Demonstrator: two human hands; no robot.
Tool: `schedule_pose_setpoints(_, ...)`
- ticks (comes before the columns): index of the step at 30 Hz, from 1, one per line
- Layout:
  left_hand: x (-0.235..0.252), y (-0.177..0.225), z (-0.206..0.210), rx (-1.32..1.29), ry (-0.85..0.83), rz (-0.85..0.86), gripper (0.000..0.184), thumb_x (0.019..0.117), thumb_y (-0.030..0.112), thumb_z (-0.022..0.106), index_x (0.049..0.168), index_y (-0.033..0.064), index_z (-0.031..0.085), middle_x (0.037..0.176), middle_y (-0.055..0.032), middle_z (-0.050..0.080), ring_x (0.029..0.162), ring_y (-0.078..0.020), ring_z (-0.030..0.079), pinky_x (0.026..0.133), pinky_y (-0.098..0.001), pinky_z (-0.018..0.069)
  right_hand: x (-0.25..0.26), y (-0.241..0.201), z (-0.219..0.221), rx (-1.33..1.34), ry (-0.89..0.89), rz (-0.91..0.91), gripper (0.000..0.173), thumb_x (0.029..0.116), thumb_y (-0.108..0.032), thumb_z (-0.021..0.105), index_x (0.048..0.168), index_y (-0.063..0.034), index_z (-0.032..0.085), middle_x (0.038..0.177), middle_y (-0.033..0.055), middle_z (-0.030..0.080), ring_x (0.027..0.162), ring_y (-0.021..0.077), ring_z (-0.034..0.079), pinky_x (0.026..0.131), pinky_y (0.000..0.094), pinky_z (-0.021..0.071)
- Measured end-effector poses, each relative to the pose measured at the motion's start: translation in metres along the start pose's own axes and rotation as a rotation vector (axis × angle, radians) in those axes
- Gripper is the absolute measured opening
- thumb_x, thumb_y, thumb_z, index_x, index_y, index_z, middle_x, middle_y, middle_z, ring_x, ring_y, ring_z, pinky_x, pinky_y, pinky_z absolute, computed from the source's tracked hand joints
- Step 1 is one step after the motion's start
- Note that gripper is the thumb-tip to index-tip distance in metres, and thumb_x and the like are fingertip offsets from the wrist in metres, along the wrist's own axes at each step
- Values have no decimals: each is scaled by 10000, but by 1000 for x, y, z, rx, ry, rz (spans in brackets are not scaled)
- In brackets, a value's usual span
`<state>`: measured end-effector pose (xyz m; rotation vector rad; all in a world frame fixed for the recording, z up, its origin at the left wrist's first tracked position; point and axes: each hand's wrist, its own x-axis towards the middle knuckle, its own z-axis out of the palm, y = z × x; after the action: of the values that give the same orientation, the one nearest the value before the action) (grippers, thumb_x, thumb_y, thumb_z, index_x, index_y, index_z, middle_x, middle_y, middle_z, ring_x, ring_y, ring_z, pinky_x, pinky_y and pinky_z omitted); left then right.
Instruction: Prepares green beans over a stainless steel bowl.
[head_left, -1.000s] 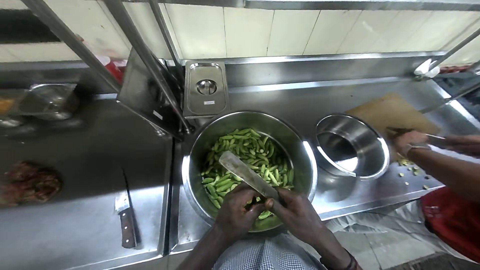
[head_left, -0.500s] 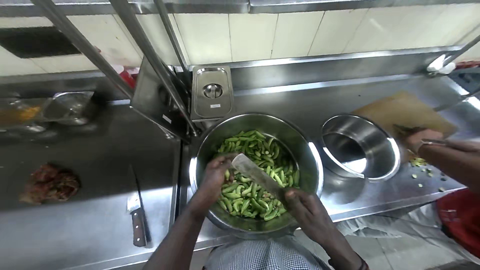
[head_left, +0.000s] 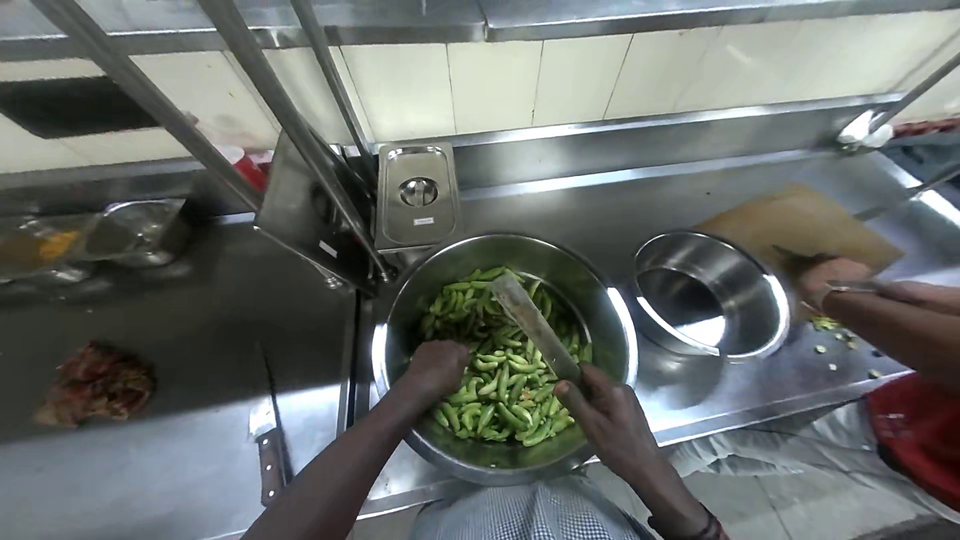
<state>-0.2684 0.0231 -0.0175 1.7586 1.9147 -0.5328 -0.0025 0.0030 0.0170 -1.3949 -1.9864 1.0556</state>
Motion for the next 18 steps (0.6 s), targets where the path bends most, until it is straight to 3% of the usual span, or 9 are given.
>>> schedule_pose_setpoints(4, -31, -3, -7, -367, 238, 178, 249, 993, 301, 663, 1137, 106, 718, 1049, -128, 713, 989, -330, 686, 892, -589, 544, 2, 0, 1, 28, -45, 64, 409, 968, -573, 581, 911, -172, 638, 652, -32, 552, 559, 120, 547, 528, 347, 480)
schedule_pose_setpoints(8, -70, 21, 1, -543, 579, 409, 158, 934, 263, 728, 1037, 145, 745, 979, 1, 725, 852, -150, 695, 783, -429, 599, 4, -7, 2, 8, -131, 69, 436, 887, -590, 693, 960, -162, 664, 736, -27, 630, 665, 127, 624, 633, 392, 543)
schedule_pose_setpoints(11, -76, 36, 15, -534, 824, 553, 161, 910, 287, 698, 975, 145, 734, 887, 36, 716, 770, -87, 693, 682, -326, 608, 6, -13, 5, -5, -159, 59, 471, 829, -610, 742, 943, -159, 664, 724, -32, 615, 653, 122, 607, 628, 383, 533)
schedule_pose_setpoints(18, -79, 48, 24, -642, 981, 625, 170, 933, 306, 685, 952, 141, 718, 858, 60, 699, 756, -28, 669, 657, -237, 591, 5, -15, 11, -14, -137, -17, 444, 903, -595, 668, 841, -157, 629, 636, -41, 545, 574, 101, 556, 556, 338, 495)
